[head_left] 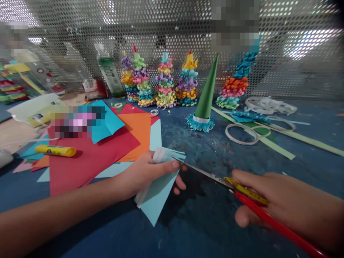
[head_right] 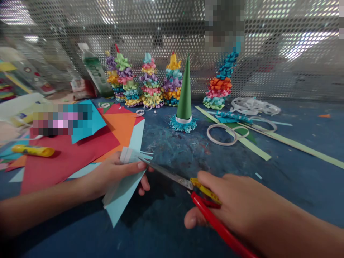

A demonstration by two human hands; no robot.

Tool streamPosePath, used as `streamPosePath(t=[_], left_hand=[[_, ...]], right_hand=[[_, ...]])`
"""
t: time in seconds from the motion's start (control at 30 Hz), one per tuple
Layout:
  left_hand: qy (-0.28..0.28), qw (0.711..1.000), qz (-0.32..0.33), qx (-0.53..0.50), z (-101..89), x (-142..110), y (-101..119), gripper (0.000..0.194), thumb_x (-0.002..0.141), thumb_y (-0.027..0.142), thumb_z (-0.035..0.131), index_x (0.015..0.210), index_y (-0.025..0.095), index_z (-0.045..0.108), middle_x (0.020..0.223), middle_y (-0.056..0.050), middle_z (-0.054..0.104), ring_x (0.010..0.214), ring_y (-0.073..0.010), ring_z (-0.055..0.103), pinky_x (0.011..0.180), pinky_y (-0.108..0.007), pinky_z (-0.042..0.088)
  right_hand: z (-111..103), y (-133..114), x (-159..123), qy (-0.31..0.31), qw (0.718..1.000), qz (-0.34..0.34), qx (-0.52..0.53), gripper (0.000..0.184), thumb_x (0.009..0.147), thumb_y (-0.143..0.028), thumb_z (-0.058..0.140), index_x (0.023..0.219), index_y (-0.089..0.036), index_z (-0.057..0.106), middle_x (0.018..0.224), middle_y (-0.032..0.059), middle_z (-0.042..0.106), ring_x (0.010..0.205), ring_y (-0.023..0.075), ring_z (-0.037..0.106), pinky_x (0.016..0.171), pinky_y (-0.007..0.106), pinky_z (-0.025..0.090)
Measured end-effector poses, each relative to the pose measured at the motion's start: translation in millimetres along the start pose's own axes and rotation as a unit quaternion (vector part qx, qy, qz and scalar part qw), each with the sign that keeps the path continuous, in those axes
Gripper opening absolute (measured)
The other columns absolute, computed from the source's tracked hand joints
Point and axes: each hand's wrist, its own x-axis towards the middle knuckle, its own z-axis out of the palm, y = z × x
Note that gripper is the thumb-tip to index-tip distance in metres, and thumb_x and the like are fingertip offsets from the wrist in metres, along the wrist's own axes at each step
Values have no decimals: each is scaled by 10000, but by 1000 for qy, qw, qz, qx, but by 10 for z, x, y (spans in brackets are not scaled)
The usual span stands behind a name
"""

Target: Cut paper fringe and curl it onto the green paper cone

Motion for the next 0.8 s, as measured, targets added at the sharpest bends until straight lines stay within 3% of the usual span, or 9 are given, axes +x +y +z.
streamPosePath(t=[0.17,0.4,0.53,0.7,0.8], left_hand=[[4,1000,-21,13,-9,-14,19,310,781,432,853,863,152,750,706,-46,805,609,-148,746,570,-210,597],[-25,999,-39,-1,19,-40,35,287,775,410,861,860,154,764,700,-52,801,609,-144,736,594,-220,592],[-23,999,-42,11,22,-40,37,301,777,422,857,870,154,757,702,-56,798,620,-154,736,600,-232,589],[-29,998,-51,16,25,-44,54,284,807,411,836,880,148,758,714,-54,797,625,-148,727,602,-228,574],[-28,998,-61,21,27,-48,55,275,822,403,824,886,144,759,714,-49,792,624,-141,719,588,-219,561]], right_hand=[[-66,52,-12,-23,999,13,-23,260,811,-532,684,803,-278,631,663,12,713,620,254,679,543,293,390],[-12,164,-44,31,998,-24,-43,443,704,-649,769,922,-284,642,651,14,707,535,257,650,475,286,348],[-3,110,-18,43,998,-35,-42,364,741,-603,765,867,-288,634,641,9,717,558,262,668,484,280,337],[-61,69,-6,2,999,-24,-27,200,819,-484,711,857,-298,650,688,2,760,638,281,709,537,292,368],[-77,88,-16,18,998,-39,-40,190,829,-488,697,832,-301,658,680,-5,755,629,275,696,548,300,365]])
